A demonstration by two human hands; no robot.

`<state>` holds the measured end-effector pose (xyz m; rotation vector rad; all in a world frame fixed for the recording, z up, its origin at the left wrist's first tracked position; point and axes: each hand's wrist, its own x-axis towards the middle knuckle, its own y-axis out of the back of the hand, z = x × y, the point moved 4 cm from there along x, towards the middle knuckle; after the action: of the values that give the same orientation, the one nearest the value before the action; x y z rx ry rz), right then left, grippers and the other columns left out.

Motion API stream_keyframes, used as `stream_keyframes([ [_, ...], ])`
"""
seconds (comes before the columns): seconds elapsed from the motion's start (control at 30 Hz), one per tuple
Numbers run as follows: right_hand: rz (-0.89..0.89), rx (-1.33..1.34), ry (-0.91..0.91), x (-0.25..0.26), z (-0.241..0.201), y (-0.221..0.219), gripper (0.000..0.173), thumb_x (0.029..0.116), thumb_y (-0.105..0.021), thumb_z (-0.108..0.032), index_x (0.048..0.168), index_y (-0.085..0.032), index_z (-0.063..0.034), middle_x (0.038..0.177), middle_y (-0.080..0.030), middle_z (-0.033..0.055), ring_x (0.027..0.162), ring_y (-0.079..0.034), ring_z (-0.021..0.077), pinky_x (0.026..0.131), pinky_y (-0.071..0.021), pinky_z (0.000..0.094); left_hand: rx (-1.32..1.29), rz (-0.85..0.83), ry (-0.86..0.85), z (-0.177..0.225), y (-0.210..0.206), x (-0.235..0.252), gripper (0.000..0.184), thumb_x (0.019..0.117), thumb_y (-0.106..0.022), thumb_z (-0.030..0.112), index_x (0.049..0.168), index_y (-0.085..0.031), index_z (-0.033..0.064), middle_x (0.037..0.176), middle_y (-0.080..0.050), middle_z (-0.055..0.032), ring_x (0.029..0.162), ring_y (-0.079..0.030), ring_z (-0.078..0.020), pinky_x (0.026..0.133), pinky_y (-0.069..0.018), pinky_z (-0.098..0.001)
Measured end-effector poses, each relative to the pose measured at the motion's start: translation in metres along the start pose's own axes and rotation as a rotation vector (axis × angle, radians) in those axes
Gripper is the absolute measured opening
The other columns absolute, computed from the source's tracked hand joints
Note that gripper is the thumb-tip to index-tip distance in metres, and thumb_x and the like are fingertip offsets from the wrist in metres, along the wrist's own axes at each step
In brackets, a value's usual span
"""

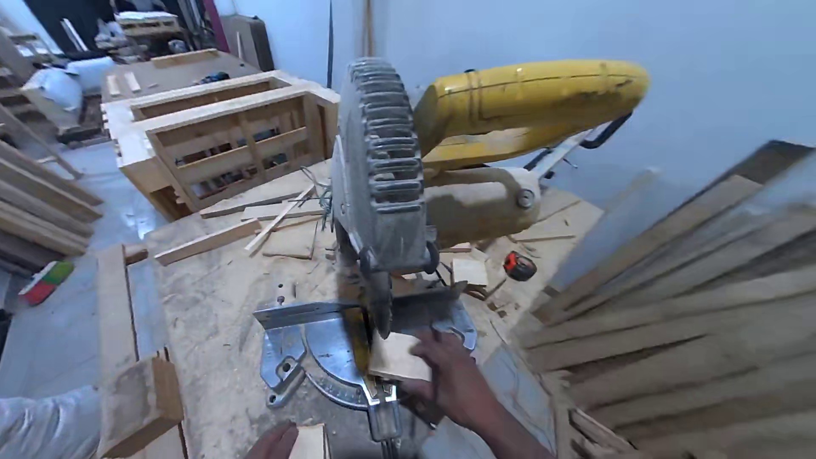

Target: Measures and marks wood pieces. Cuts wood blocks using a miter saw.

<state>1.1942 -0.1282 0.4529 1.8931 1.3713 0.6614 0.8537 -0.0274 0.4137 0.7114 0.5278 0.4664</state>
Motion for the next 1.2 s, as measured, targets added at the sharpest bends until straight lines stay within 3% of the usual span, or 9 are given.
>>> stream_keyframes([
  [0.2, -0.106, -0.184, 0.065, 0.063, -0.018, -0.052, 0.042, 0.0986, -0.061, -0.044, 0.123, -0.070, -0.0101, 0.147, -0.054, 0.0247, 0.147, -0.039, 0.0421, 0.120, -0.0338, 0.0546, 0.097, 0.122, 0.003, 0.010, 0.022, 0.003, 0.077, 0.0757, -0.089, 0.030, 0.139, -0.060, -0.0019, 0.140, -0.058, -0.0274, 0.134, -0.050, -0.0468, 0.115, -0.0380, -0.0581],
  [0.33, 0.092, -0.126, -0.062, 0.063, -0.010, -0.061, 0.041, 0.0920, -0.069, -0.048, 0.103, -0.075, -0.0090, 0.135, -0.062, 0.0241, 0.129, -0.057, 0.0406, 0.107, -0.0474, 0.0533, 0.005, 0.256, -0.104, 0.042, 0.039, 0.016, 0.076, 0.0747, -0.090, 0.030, 0.138, -0.061, -0.0002, 0.138, -0.061, -0.0243, 0.130, -0.053, -0.0460, 0.112, -0.0400, -0.0584],
  [0.5, 0.034, 0.001, -0.116, 0.064, -0.006, -0.050, 0.045, 0.0898, -0.073, -0.044, 0.119, -0.074, -0.0100, 0.134, -0.062, 0.0207, 0.125, -0.061, 0.0340, 0.108, -0.0487, 0.0485, 0.079, 0.218, -0.056, 0.072, 0.039, 0.106, 0.083, 0.0744, -0.088, 0.039, 0.146, -0.056, 0.0123, 0.149, -0.054, -0.0093, 0.137, -0.049, -0.0338, 0.114, -0.0400, -0.0533],
  [0.57, -0.021, 0.081, -0.163, 0.058, 0.000, -0.040, 0.045, 0.0943, -0.070, -0.035, 0.133, -0.067, -0.0132, 0.140, -0.059, 0.0185, 0.128, -0.059, 0.0308, 0.110, -0.0476, 0.0454, 0.160, 0.161, -0.043, 0.078, 0.037, 0.140, 0.080, 0.0771, -0.084, 0.039, 0.146, -0.056, 0.0109, 0.149, -0.055, -0.0100, 0.137, -0.049, -0.0343, 0.115, -0.0376, -0.0534],
  [0.7, -0.003, 0.112, -0.157, 0.047, 0.011, -0.043, 0.040, 0.0972, -0.066, -0.026, 0.135, -0.065, -0.0156, 0.138, -0.059, 0.0193, 0.125, -0.061, 0.0304, 0.106, -0.0507, 0.0432, 0.209, 0.144, -0.017, 0.086, 0.041, 0.162, 0.071, 0.0781, -0.082, 0.036, 0.141, -0.060, 0.0104, 0.146, -0.057, -0.0104, 0.137, -0.049, -0.0337, 0.116, -0.0369, -0.0521],
  [0.8, 0.047, 0.154, -0.151, 0.048, 0.009, -0.048, 0.046, 0.0925, -0.070, -0.032, 0.135, -0.066, -0.0167, 0.139, -0.059, 0.0179, 0.127, -0.059, 0.0293, 0.108, -0.0491, 0.0422, 0.154, 0.181, 0.056, 0.090, 0.043, 0.165, 0.070, 0.0795, -0.084, 0.031, 0.142, -0.059, 0.0126, 0.151, -0.050, -0.0130, 0.140, -0.047, -0.0305, 0.116, -0.0416, -0.0474],
  [0.97, 0.085, 0.023, -0.199, 0.059, -0.009, -0.061, 0.057, 0.0862, -0.073, -0.052, 0.134, -0.068, -0.0212, 0.143, -0.056, 0.0207, 0.134, -0.052, 0.0352, 0.114, -0.0424, 0.0487, -0.010, 0.374, 0.253, 0.077, 0.034, 0.159, 0.082, 0.0739, -0.088, 0.039, 0.142, -0.055, 0.0067, 0.135, -0.058, -0.0166, 0.121, -0.061, -0.0294, 0.103, -0.0521, -0.0469],
  [1.03, 0.096, -0.032, -0.218, 0.061, -0.009, -0.067, 0.055, 0.0883, -0.071, -0.053, 0.134, -0.068, -0.0220, 0.145, -0.055, 0.0226, 0.136, -0.051, 0.0377, 0.115, -0.0411, 0.0505, -0.216, 0.397, 0.337, 0.065, 0.026, 0.156, 0.071, 0.0809, -0.082, 0.042, 0.136, -0.060, 0.0039, 0.116, -0.065, -0.0135, 0.101, -0.064, -0.0260, 0.091, -0.0535, -0.0485],
  [1.2, 0.106, -0.088, -0.209, 0.060, -0.010, -0.071, 0.055, 0.0900, -0.067, -0.056, 0.133, -0.069, -0.0222, 0.143, -0.056, 0.0247, 0.135, -0.052, 0.0407, 0.113, -0.0416, 0.0524, -0.384, 0.393, 0.385, 0.067, 0.025, 0.160, 0.023, 0.0973, -0.065, 0.025, 0.112, -0.072, 0.0095, 0.098, -0.072, -0.0044, 0.092, -0.068, -0.0169, 0.089, -0.0549, -0.0438],
])
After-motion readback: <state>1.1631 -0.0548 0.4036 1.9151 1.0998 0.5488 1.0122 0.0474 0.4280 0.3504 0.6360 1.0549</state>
